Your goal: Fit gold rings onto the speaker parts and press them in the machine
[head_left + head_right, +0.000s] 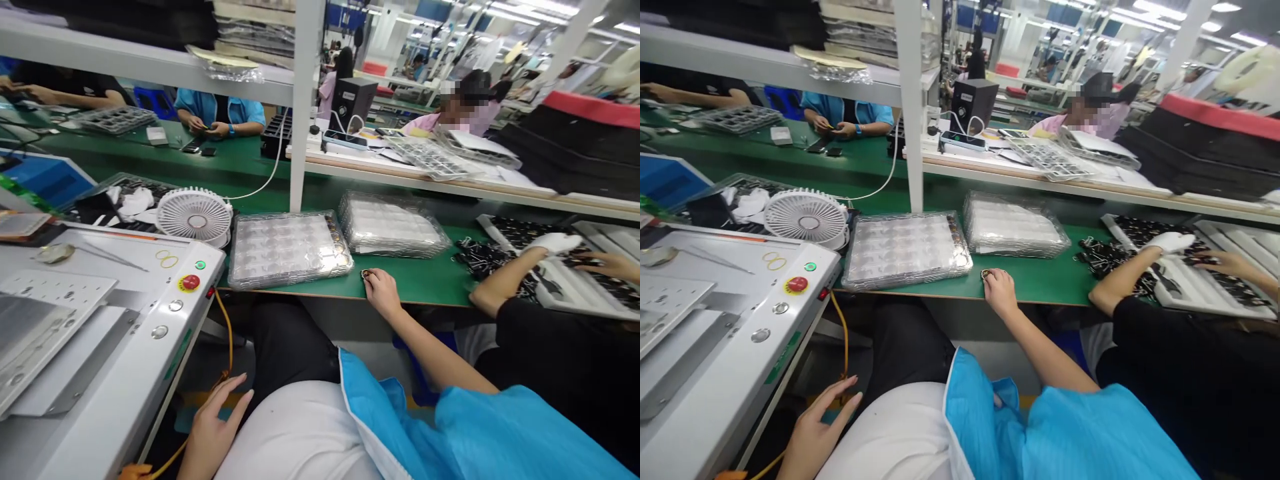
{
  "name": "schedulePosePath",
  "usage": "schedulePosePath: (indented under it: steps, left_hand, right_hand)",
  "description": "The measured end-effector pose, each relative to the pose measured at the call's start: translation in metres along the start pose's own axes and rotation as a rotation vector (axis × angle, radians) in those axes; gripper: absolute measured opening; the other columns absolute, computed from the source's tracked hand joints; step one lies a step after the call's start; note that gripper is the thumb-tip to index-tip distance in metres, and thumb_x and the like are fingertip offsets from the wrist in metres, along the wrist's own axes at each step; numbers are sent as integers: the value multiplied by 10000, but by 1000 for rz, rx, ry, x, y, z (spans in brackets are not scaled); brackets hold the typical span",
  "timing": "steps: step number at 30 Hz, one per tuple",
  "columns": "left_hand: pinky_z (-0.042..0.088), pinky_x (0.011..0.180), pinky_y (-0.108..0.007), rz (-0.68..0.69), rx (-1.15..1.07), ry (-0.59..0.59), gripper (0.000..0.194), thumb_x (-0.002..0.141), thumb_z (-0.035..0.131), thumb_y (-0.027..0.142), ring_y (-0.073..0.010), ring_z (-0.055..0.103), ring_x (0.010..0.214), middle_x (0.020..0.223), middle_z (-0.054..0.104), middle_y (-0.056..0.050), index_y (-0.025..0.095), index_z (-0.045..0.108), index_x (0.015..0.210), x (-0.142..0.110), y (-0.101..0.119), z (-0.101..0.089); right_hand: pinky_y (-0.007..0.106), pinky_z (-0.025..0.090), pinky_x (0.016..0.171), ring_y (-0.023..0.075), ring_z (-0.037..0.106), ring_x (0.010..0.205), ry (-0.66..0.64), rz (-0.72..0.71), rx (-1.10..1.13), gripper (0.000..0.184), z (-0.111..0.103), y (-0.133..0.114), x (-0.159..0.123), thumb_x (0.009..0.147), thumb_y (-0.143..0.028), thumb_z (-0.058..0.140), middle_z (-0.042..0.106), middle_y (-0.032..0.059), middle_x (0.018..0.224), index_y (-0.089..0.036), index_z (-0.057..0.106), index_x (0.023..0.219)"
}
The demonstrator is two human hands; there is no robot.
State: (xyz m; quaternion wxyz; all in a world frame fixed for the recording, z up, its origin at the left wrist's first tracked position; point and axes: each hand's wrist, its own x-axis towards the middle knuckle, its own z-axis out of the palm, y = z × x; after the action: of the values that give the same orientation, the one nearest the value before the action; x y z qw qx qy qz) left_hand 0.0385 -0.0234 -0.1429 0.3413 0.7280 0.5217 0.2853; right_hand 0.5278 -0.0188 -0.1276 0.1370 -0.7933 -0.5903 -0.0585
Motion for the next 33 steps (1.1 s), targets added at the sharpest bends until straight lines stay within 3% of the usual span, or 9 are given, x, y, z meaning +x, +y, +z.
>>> schedulePosePath:
  steps: [3, 7, 11, 15, 19, 22, 27, 30, 33]
  left_hand:
    - [684, 742, -350, -92, -4, -24, 384, 792, 746, 545, -335, 791, 1024, 1119, 827, -64, 272, 815, 1054, -4, -12, -2]
    - [672, 620, -310, -290, -112, -56, 518, 649, 800, 631, -365, 781, 1051, 1097, 833, -71, 266, 825, 1016, -6, -30, 5]
    - [693, 768, -378, -413, -237, -88, 607, 534, 837, 692, -381, 783, 1040, 1052, 841, -64, 264, 828, 963, -5, -46, 20]
    - [651, 933, -454, -451, -243, -158, 648, 477, 814, 754, -401, 782, 1030, 1010, 846, -71, 259, 828, 895, -5, -61, 33]
    - [630, 958, -460, -424, -118, -230, 616, 554, 726, 773, -404, 769, 1070, 1019, 844, -79, 263, 824, 884, 0, -72, 41]
    - [589, 1011, -500, -420, -29, -319, 593, 619, 641, 780, -422, 749, 1112, 1026, 840, -107, 251, 809, 831, 9, -72, 45]
    - [523, 1099, -438, -470, 16, -527, 458, 835, 623, 608, -341, 699, 1230, 1166, 804, -120, 199, 780, 969, 17, -77, 54]
    - [541, 1068, -438, -517, 17, -625, 364, 944, 644, 426, -281, 694, 1206, 1271, 737, -139, 154, 709, 1177, 20, -91, 66]
    - [584, 969, -490, -525, 3, -786, 369, 978, 658, 365, -260, 679, 1139, 1314, 665, -116, 167, 631, 1289, 24, -107, 85]
  right_hand:
    - [425, 407, 1091, 283, 557, 1248, 47, 80, -24, 196, 7, 26, 3, 1040, -174, 507, 677, 152, 1273, -170, 698, 998]
    - [450, 503, 999, 241, 641, 1074, 107, 212, -61, 119, -8, 89, 7, 1020, -269, 645, 689, 79, 1135, -157, 681, 1003]
    - [495, 473, 1018, 288, 604, 1139, 218, 313, -83, 111, -29, 129, 8, 982, -250, 655, 652, 120, 1202, -145, 663, 1018]
    - [472, 449, 1007, 339, 562, 1188, 276, 287, -34, 126, -15, 100, 5, 931, -183, 581, 627, 221, 1241, -130, 660, 1013]
    - [376, 458, 908, 288, 595, 1067, 225, 201, 36, 141, 16, 38, 3, 939, -273, 578, 675, 149, 1116, -177, 673, 979]
    - [342, 427, 802, 267, 597, 942, 183, 219, 55, 158, 22, 12, 5, 942, -308, 570, 685, 108, 980, -197, 678, 910]
    - [302, 265, 573, 202, 493, 626, 99, 361, 77, 297, 10, 6, 6, 936, -365, 577, 584, 39, 664, -210, 600, 685]
    - [307, 190, 556, 193, 401, 574, 75, 426, 64, 319, 7, 6, 4, 907, -357, 580, 505, 30, 611, -216, 533, 624]
    - [315, 170, 560, 193, 340, 567, 60, 441, 37, 331, 7, 5, 4, 867, -329, 578, 432, 21, 599, -236, 428, 587]
